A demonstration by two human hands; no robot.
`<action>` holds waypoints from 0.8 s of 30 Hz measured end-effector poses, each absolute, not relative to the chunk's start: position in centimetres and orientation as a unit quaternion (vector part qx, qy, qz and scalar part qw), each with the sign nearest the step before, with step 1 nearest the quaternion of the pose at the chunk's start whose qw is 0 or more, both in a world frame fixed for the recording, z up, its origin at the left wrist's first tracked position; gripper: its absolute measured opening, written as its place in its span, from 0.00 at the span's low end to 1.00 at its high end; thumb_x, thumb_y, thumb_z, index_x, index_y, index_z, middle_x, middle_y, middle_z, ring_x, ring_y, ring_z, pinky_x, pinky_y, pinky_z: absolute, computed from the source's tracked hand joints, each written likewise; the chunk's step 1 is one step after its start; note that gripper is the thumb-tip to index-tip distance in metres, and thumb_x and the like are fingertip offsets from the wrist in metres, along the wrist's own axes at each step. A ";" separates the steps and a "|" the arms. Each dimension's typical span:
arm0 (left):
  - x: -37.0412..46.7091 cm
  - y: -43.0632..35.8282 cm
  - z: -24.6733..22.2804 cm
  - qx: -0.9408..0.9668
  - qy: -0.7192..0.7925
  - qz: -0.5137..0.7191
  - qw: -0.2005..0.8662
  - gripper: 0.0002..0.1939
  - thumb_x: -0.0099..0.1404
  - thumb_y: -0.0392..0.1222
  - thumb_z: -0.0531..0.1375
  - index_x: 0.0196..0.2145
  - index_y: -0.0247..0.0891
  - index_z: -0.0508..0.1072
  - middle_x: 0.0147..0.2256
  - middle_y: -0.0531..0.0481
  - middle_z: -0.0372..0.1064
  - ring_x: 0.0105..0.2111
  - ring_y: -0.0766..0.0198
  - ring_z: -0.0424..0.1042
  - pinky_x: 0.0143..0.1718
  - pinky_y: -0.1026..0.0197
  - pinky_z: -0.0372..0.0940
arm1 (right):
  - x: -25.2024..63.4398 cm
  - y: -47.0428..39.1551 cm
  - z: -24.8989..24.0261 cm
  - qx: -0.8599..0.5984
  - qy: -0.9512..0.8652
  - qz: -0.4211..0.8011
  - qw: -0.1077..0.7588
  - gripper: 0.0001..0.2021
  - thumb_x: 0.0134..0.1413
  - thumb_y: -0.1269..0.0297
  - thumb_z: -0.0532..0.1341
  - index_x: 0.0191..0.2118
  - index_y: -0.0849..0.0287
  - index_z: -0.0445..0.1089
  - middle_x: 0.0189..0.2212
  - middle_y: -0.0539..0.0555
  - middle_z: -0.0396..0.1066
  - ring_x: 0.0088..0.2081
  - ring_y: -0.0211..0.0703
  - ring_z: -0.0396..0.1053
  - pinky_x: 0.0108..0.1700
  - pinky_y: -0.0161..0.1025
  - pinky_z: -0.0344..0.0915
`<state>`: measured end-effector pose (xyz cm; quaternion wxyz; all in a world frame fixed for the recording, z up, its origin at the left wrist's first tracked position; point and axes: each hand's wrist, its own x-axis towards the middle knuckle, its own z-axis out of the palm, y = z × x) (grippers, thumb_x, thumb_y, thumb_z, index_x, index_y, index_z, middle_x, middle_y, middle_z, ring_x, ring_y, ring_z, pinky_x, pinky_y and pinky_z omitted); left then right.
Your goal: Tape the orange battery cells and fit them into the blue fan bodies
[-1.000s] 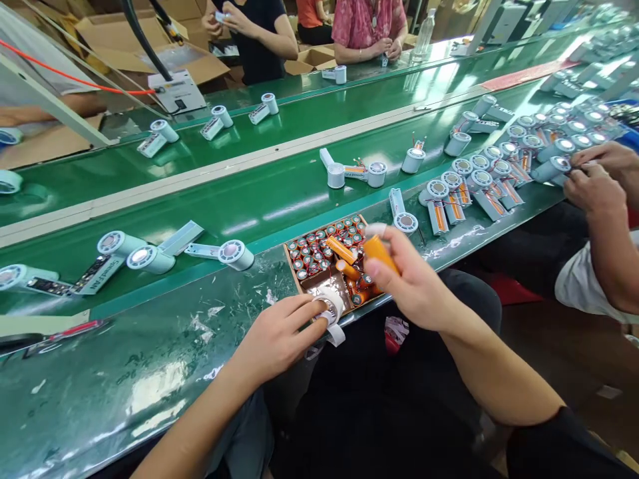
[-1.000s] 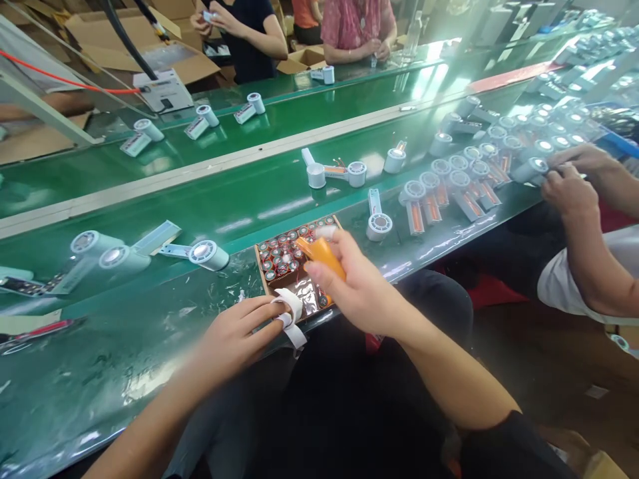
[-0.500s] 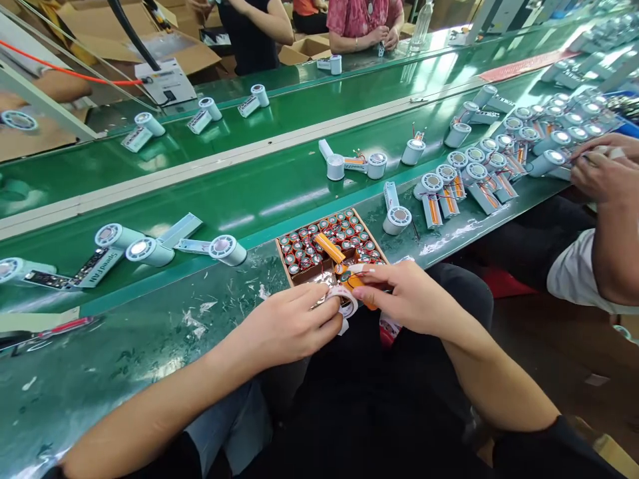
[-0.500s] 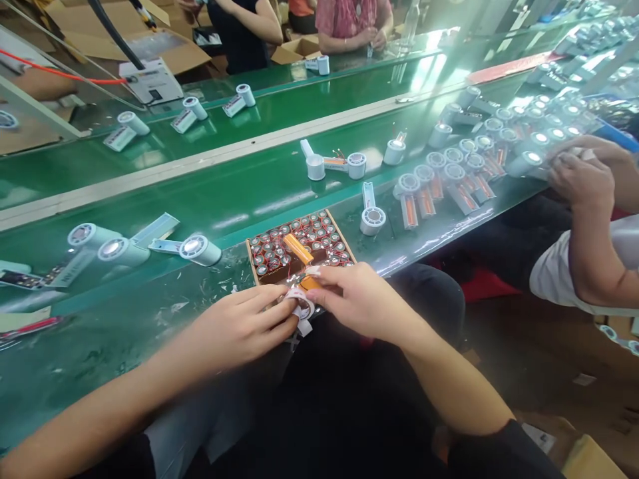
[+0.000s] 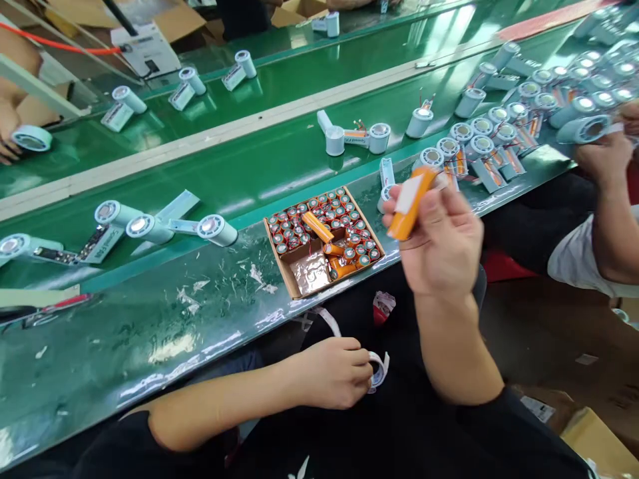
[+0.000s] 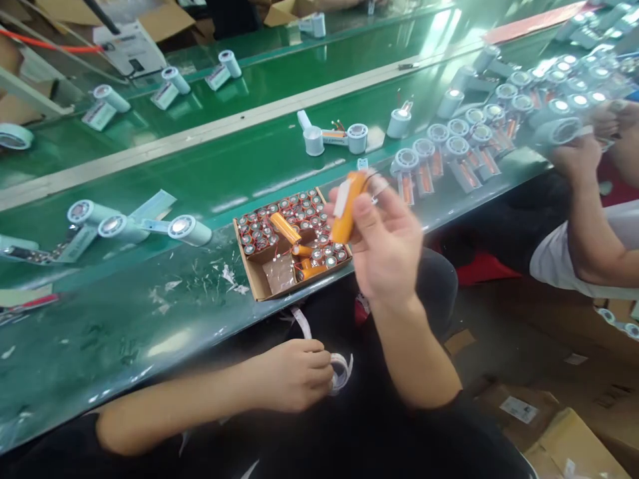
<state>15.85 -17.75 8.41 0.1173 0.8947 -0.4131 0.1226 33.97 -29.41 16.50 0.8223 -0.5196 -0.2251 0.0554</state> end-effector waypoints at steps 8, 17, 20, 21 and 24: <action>7.2 -15.4 -2.1 0.967 0.208 -0.101 0.110 0.12 0.77 0.41 0.55 0.46 0.38 0.78 0.46 0.40 0.78 0.45 0.51 0.78 0.46 0.51 0.72 | 38.1 -37.9 13.9 -0.536 -0.180 0.013 0.825 0.19 0.54 0.52 0.76 0.51 0.43 0.80 0.37 0.48 0.77 0.35 0.36 0.76 0.34 0.32 0.75; 11.9 -15.0 5.7 0.937 -0.021 -0.215 0.273 0.09 0.76 0.45 0.57 0.44 0.43 0.77 0.41 0.49 0.79 0.41 0.61 0.79 0.45 0.61 0.71 | 38.5 -44.7 6.4 -0.588 -0.032 0.035 0.808 0.23 0.49 0.54 0.78 0.52 0.51 0.80 0.40 0.54 0.80 0.37 0.45 0.81 0.36 0.37 0.81; 15.7 -12.4 13.1 0.901 -0.217 -0.109 0.360 0.08 0.77 0.43 0.57 0.42 0.42 0.76 0.37 0.50 0.78 0.39 0.65 0.77 0.42 0.64 0.69 | 37.9 -48.0 4.7 -0.601 0.065 0.066 0.794 0.26 0.43 0.54 0.80 0.49 0.52 0.81 0.39 0.56 0.81 0.33 0.46 0.81 0.33 0.35 0.81; 18.0 -11.0 14.9 0.908 -0.222 -0.054 0.350 0.09 0.77 0.43 0.56 0.40 0.41 0.76 0.36 0.50 0.78 0.37 0.65 0.76 0.41 0.64 0.69 | 37.7 -48.6 3.9 -0.600 0.093 0.085 0.790 0.26 0.42 0.54 0.81 0.49 0.52 0.81 0.39 0.58 0.81 0.33 0.48 0.82 0.34 0.36 0.81; 28.7 -6.4 17.9 0.959 -0.095 0.094 0.249 0.14 0.78 0.47 0.55 0.40 0.39 0.77 0.39 0.48 0.79 0.38 0.64 0.76 0.42 0.62 0.68 | 37.2 -48.8 1.9 -0.574 0.136 0.116 0.799 0.28 0.40 0.55 0.81 0.50 0.52 0.80 0.42 0.62 0.82 0.36 0.52 0.83 0.38 0.38 0.82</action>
